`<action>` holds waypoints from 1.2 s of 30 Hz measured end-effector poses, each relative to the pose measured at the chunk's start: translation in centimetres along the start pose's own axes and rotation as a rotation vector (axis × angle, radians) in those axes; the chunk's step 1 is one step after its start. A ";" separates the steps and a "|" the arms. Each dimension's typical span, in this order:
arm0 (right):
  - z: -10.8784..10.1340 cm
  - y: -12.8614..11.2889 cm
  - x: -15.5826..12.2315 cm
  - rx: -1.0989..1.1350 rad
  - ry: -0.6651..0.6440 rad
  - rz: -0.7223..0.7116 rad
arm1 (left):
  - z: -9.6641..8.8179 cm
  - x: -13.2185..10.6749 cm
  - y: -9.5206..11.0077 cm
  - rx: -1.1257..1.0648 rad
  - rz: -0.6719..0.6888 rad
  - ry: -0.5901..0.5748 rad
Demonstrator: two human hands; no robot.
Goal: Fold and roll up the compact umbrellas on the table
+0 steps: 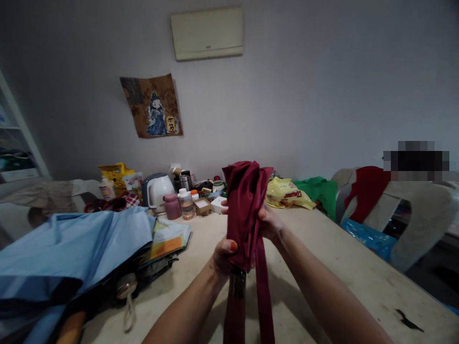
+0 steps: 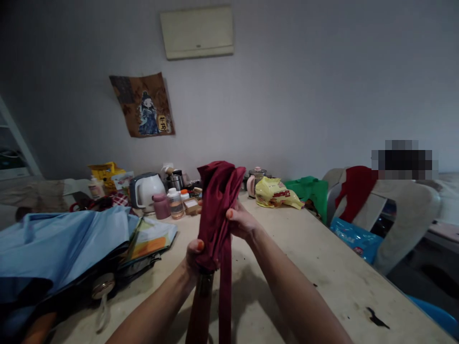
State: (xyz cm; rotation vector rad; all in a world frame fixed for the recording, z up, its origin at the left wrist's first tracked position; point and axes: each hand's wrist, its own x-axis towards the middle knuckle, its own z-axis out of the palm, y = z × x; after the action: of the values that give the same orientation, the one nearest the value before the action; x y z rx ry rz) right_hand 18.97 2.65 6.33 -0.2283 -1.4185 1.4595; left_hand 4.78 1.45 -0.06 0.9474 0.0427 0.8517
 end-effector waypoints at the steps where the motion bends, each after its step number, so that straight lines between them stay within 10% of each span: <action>1: 0.6 -0.2 -0.2 0.015 0.001 0.000 | 0.2 0.1 -0.3 -0.010 -0.035 -0.034; 12: 4.0 -2.0 -0.8 -0.271 0.635 -0.237 | 1.5 0.6 0.7 0.251 -0.166 -0.103; 27: 4.1 -1.1 0.0 -0.489 0.766 -0.371 | 4.0 0.5 2.0 0.764 -0.008 0.295; 36: 2.8 -0.7 0.2 -0.330 0.775 -0.314 | 1.6 0.7 1.6 0.592 -0.050 0.074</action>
State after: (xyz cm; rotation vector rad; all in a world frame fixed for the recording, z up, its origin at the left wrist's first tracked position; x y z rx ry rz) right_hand 17.14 0.92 7.79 -0.6663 -0.9765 0.7370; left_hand 4.94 1.25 2.30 1.4601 0.3982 0.8425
